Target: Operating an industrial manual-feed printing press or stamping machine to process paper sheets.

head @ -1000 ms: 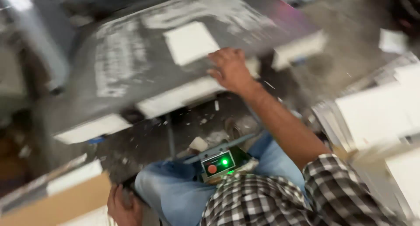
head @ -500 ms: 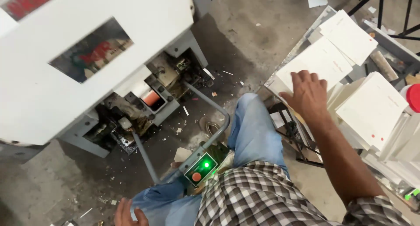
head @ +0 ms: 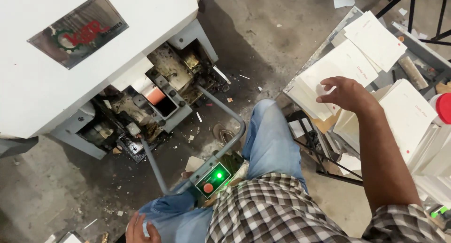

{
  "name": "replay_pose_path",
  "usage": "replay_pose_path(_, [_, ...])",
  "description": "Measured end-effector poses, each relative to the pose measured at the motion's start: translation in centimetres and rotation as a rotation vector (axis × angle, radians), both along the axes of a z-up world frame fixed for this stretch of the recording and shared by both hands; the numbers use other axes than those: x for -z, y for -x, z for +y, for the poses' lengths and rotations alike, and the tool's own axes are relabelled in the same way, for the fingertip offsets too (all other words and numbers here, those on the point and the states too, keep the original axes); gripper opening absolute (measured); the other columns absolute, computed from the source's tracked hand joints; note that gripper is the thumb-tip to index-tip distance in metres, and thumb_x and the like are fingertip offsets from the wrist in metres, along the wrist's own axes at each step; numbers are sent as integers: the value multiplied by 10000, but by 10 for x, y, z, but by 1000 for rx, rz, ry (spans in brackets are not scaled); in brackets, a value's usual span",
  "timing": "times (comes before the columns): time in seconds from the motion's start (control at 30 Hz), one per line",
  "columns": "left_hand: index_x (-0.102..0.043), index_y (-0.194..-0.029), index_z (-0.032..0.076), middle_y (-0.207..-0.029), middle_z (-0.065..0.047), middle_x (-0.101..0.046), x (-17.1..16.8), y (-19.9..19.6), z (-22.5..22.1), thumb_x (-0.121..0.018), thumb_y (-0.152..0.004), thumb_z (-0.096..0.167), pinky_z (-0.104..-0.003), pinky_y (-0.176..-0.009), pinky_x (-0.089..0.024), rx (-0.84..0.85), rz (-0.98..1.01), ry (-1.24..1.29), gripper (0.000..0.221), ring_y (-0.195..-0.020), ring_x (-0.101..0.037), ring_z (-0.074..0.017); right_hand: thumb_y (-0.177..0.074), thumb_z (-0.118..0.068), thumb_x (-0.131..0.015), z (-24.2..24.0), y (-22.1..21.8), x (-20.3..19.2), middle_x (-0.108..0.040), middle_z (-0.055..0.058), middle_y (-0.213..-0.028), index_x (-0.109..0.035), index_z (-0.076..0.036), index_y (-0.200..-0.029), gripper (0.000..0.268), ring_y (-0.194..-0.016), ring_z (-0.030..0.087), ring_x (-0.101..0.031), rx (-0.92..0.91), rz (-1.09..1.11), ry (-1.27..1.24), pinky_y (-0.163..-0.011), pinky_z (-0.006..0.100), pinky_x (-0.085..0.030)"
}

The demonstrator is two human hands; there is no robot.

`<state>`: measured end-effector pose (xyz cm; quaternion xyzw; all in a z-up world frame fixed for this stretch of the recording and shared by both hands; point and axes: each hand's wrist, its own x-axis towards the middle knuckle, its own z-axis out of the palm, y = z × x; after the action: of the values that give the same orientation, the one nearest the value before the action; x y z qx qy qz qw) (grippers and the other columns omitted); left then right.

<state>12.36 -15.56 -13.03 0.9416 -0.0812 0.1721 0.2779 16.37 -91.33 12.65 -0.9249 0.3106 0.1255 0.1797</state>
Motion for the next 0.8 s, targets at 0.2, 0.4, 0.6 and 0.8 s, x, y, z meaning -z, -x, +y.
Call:
replay_pose_path(0.2, [-720, -1071, 8, -1275, -209, -700, -42, -16, -31, -673, -739, 27, -479, -988, -575, -12, -1, -4, 336, -1111, -703, -396, -701, -405, -905, -6, -1, 6, -751, 80, -1189, -718, -151, -1308, 684, -1022, 272, -726, 26, -11, -72, -880, 421, -575])
replay_pose_path(0.4, [-703, -1124, 34, -1343, -163, -661, -142, -69, -95, -689, -789, 27, -492, -1059, -493, 98, 86, 40, 335, -1212, -630, -395, -792, -372, -848, 13, 9, 24, -740, 143, -1179, -695, -105, -1318, 610, -1047, 317, -719, -138, -15, 42, -939, 426, -569])
replay_pose_path(0.6, [-697, -1157, 77, -1295, -78, -673, -247, -161, -166, -705, -859, 49, -510, -1014, -434, 273, -86, -117, 300, -1239, -595, -311, -816, -29, -645, 1, 41, 94, -648, 338, -1210, -699, 63, -1184, 383, -1070, 478, -654, -143, -334, 477, -911, 506, -548])
replay_pose_path(0.8, [-725, -1152, 117, -1215, -49, -724, -168, -251, -235, -722, -957, 124, -452, -1047, -428, 324, -177, 96, 195, -1203, -621, -268, -1048, -46, -594, -59, 50, 91, -730, 298, -1041, -762, 19, -1174, 219, -926, 406, -734, -42, -182, 310, -911, 507, -591])
